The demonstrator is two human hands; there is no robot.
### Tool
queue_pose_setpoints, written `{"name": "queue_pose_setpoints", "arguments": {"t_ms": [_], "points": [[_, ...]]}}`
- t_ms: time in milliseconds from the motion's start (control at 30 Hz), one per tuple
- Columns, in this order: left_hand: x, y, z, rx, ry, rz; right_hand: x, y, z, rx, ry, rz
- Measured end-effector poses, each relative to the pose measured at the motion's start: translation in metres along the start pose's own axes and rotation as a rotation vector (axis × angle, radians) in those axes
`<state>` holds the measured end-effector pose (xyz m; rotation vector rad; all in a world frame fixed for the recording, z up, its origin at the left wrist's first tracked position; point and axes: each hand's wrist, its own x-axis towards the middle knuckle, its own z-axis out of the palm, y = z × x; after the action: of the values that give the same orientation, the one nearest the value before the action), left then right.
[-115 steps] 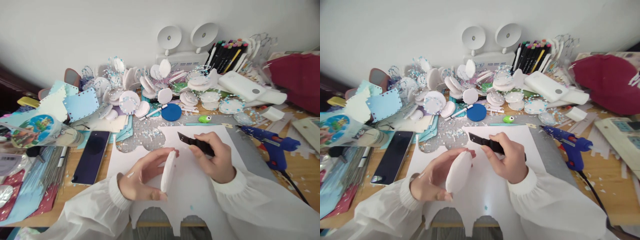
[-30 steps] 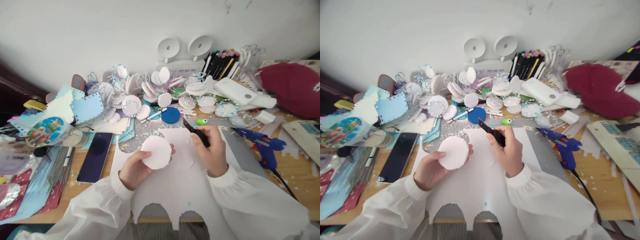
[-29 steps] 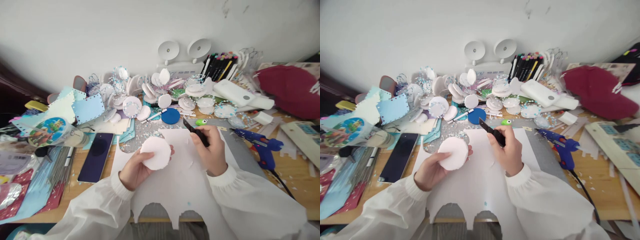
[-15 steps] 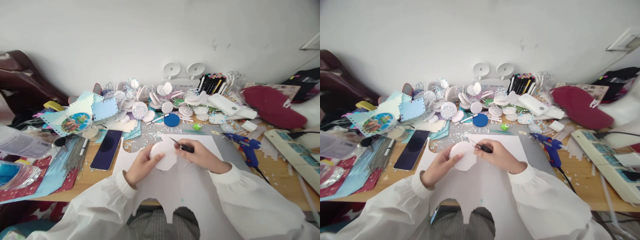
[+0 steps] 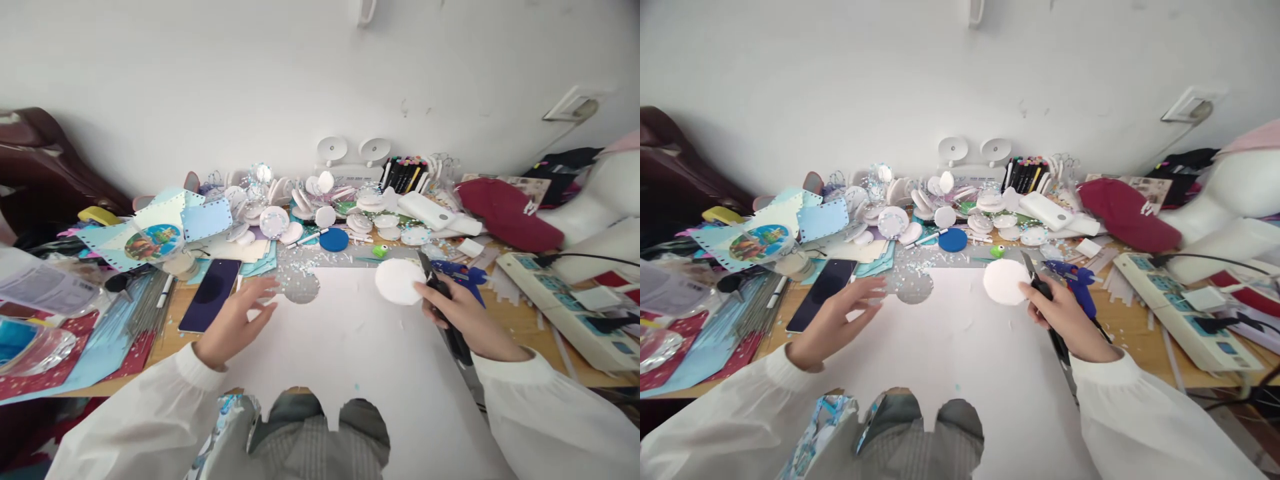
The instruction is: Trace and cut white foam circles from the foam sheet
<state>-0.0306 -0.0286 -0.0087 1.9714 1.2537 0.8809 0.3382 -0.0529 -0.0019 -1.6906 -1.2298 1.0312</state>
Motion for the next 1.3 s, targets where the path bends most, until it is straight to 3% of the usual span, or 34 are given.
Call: {"name": "queue_pose_setpoints", "arguments": {"t_ms": [133,233,300,367,433,533,600,700,933,1067,1300], "points": [[-0.007,0.001,-0.016,0.134,-0.034,-0.066,-0.002,0.009,-0.009,-0.117,-0.012,0.001],[-0.006,0.005,-0.021,0.348,-0.104,0.075,0.002,0.008,-0.013,-0.243,-0.034,-0.06],[-0.003,0.009,-0.017,0.351,-0.1,0.163,0.005,0.003,-0.011,-0.253,-0.07,-0.081],[0.002,0.016,-0.003,0.214,-0.086,0.173,0.006,-0.005,-0.002,-0.219,-0.147,-0.079],[0.009,0.023,0.017,-0.017,-0.077,0.073,0.006,-0.015,0.014,-0.173,-0.257,-0.079],[0.025,0.033,0.047,-0.361,-0.213,-0.15,0.005,-0.027,0.041,-0.097,-0.411,-0.09],[0.04,0.034,0.056,-0.416,-0.264,-0.181,0.006,-0.029,0.054,-0.069,-0.435,-0.101],[0.066,0.024,0.05,-0.385,-0.215,-0.182,0.013,-0.021,0.058,-0.021,-0.303,-0.152],[0.121,-0.031,0.019,-0.059,0.048,-0.163,0.015,0.015,0.04,0.31,0.13,-0.417],[0.109,-0.033,0.019,0.155,0.084,0.0,0.006,0.031,0.039,0.308,0.113,-0.443],[0.053,0.001,0.032,0.312,-0.237,0.215,0.01,0.046,0.046,0.269,0.015,-0.436]]}}
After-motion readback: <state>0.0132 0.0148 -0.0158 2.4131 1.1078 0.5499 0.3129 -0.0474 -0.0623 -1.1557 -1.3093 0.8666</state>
